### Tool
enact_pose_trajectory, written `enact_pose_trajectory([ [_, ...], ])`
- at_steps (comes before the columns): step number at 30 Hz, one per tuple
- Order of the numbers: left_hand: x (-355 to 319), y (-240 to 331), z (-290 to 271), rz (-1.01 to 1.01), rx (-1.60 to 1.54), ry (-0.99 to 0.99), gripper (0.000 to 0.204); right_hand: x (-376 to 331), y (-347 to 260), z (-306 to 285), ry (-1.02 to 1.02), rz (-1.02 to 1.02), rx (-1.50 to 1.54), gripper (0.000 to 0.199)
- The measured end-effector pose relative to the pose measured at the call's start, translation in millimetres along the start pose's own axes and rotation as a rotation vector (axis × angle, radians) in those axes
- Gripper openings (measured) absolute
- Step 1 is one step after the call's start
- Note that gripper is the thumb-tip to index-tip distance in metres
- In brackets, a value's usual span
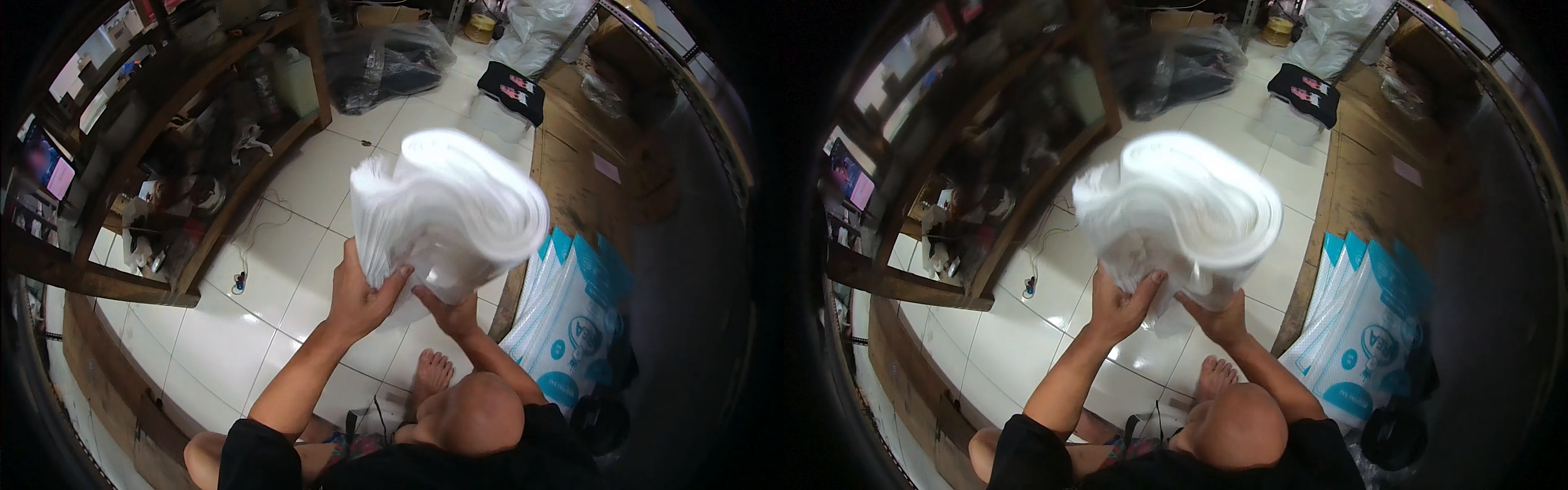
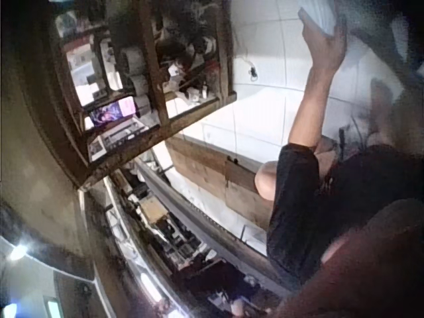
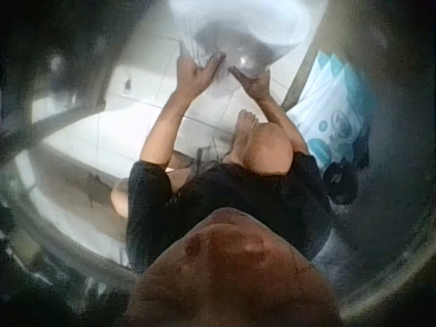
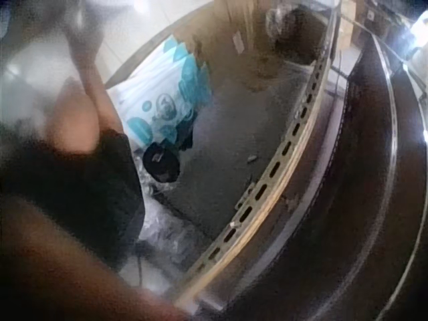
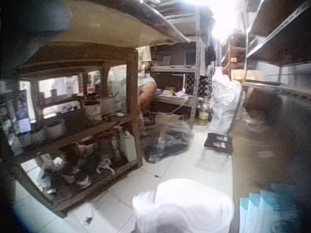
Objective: The person sits on the floor and repeatedly folds white plastic sheets by hand. They smooth the sheets, fold them in half, and then roll them into a compact bundle, repeating this process multiple times.
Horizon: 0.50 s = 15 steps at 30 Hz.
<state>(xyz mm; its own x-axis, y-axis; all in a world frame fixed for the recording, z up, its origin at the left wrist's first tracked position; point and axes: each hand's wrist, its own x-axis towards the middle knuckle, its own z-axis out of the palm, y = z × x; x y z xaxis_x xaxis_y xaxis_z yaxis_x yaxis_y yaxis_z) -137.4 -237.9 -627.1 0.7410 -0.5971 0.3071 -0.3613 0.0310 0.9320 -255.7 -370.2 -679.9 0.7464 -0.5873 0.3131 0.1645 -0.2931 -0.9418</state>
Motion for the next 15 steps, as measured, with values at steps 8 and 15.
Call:
enact_pose_trajectory([
  [8,80,-31,-4,-0.469,0.069,0.403,0.045,128,12,11,-0.495,0.415,0.135,0.058],
  [15,19,-243,-2,-0.965,-0.327,0.800,0.065,148,162,77,-1.014,0.512,-0.101,0.077],
])
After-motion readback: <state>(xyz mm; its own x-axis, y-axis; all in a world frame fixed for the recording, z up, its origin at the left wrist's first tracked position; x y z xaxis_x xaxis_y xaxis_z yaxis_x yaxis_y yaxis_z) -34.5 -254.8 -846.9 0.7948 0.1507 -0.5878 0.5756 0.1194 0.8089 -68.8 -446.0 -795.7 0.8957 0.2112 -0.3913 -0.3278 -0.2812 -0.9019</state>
